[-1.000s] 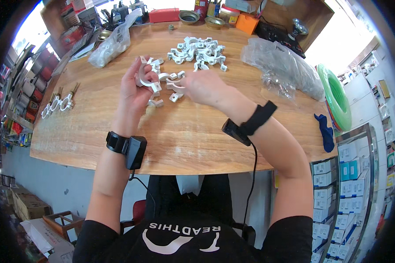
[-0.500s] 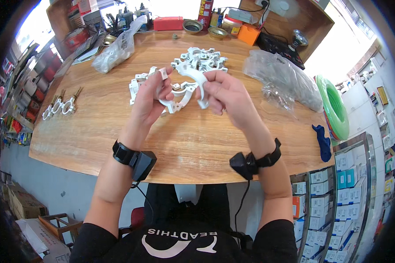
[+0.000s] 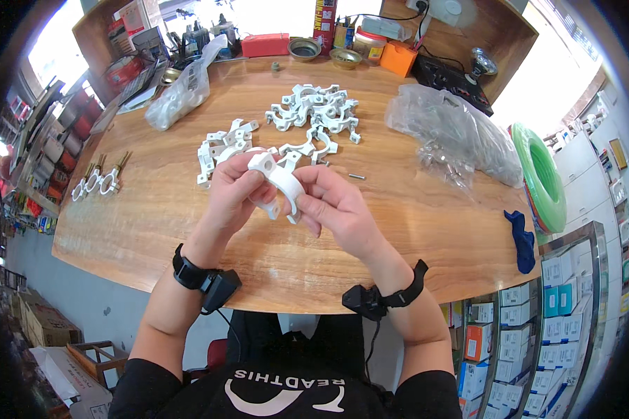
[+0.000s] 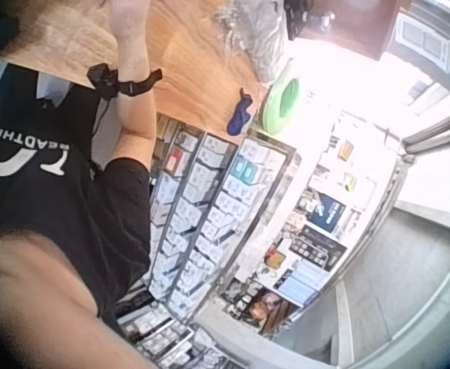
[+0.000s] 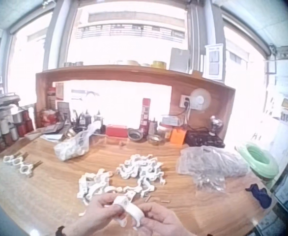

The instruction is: Assembling white plastic pipe clamps by inserting bolts and nuts by hand.

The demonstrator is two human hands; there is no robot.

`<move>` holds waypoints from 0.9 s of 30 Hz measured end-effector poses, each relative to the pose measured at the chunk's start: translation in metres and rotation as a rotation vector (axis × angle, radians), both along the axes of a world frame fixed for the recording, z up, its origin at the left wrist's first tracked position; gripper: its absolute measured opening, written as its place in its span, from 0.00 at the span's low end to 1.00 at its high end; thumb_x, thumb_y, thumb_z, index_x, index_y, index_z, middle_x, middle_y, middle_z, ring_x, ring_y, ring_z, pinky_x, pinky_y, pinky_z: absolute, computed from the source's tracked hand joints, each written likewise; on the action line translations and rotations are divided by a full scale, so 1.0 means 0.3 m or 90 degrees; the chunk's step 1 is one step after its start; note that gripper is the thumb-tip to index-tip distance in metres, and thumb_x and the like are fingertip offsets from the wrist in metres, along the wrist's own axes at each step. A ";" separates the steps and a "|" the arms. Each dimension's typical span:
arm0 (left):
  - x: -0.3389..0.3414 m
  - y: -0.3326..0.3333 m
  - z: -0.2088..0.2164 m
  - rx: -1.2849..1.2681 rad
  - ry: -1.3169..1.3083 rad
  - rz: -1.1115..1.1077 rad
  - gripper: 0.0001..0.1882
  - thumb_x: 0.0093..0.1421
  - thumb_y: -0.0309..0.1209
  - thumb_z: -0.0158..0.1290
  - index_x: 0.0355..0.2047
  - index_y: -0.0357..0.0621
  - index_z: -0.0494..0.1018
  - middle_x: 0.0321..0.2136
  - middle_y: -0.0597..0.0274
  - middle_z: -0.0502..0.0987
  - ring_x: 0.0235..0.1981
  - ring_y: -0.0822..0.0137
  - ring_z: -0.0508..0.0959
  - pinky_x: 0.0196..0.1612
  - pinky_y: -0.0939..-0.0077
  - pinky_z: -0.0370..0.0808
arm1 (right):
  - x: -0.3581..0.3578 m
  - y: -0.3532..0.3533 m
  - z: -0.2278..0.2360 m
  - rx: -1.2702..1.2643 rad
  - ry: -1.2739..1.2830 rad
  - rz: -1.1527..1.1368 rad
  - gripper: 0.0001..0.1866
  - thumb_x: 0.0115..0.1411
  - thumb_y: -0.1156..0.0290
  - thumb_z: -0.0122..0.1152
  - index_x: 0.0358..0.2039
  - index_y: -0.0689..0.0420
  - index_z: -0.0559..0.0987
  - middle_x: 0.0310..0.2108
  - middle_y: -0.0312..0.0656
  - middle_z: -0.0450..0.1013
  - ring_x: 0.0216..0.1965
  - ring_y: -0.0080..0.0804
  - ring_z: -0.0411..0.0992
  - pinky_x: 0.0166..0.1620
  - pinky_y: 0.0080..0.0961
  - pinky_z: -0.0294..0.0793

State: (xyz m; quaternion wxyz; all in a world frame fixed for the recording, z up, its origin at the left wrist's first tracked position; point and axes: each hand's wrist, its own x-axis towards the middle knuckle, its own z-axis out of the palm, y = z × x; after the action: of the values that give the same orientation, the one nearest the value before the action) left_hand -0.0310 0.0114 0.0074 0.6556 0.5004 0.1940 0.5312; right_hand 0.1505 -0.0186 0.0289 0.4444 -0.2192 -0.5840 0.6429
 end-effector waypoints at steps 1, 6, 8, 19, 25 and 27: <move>0.001 -0.006 -0.003 0.021 0.015 0.022 0.13 0.51 0.25 0.51 0.38 0.36 0.71 0.23 0.66 0.72 0.21 0.79 0.69 0.21 0.88 0.64 | -0.005 -0.005 -0.004 0.017 -0.007 -0.029 0.12 0.57 0.74 0.47 0.41 0.63 0.66 0.28 0.38 0.68 0.24 0.16 0.63 0.25 0.11 0.62; 0.010 -0.021 0.015 0.083 0.043 0.014 0.12 0.51 0.25 0.52 0.37 0.38 0.72 0.25 0.65 0.73 0.23 0.79 0.70 0.24 0.88 0.67 | -0.025 -0.021 -0.030 0.188 -0.150 -0.178 0.15 0.54 0.74 0.53 0.42 0.64 0.68 0.27 0.38 0.68 0.26 0.18 0.66 0.28 0.14 0.66; 0.001 -0.018 0.024 0.107 0.100 0.020 0.12 0.50 0.25 0.53 0.36 0.38 0.72 0.27 0.65 0.73 0.24 0.78 0.71 0.25 0.87 0.69 | -0.019 -0.016 -0.029 0.233 -0.200 -0.204 0.17 0.53 0.74 0.54 0.43 0.64 0.68 0.27 0.38 0.68 0.26 0.19 0.67 0.29 0.15 0.66; 0.002 -0.006 0.009 0.180 0.140 0.045 0.11 0.49 0.25 0.54 0.35 0.37 0.72 0.31 0.63 0.74 0.27 0.76 0.73 0.27 0.86 0.70 | -0.019 -0.008 -0.031 0.321 -0.277 -0.222 0.19 0.50 0.75 0.55 0.44 0.63 0.68 0.25 0.45 0.69 0.23 0.29 0.68 0.27 0.21 0.67; 0.007 -0.010 0.023 0.160 0.173 0.048 0.12 0.50 0.26 0.54 0.36 0.38 0.72 0.30 0.63 0.74 0.27 0.76 0.73 0.26 0.85 0.71 | -0.008 0.003 -0.038 0.384 -0.290 -0.244 0.19 0.50 0.75 0.55 0.44 0.63 0.68 0.24 0.45 0.69 0.22 0.31 0.69 0.27 0.22 0.67; 0.005 -0.014 0.023 0.149 0.175 0.046 0.12 0.50 0.26 0.54 0.36 0.38 0.72 0.29 0.63 0.74 0.27 0.76 0.74 0.26 0.85 0.71 | -0.013 0.001 -0.034 0.378 -0.291 -0.241 0.19 0.50 0.75 0.55 0.44 0.63 0.69 0.24 0.45 0.69 0.22 0.31 0.69 0.27 0.22 0.67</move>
State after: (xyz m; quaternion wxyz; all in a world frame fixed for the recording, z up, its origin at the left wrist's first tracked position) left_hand -0.0295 0.0073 0.0143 0.5406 0.6337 0.2366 0.5002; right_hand 0.1466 -0.0181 0.0186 0.4572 -0.3224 -0.7770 0.2887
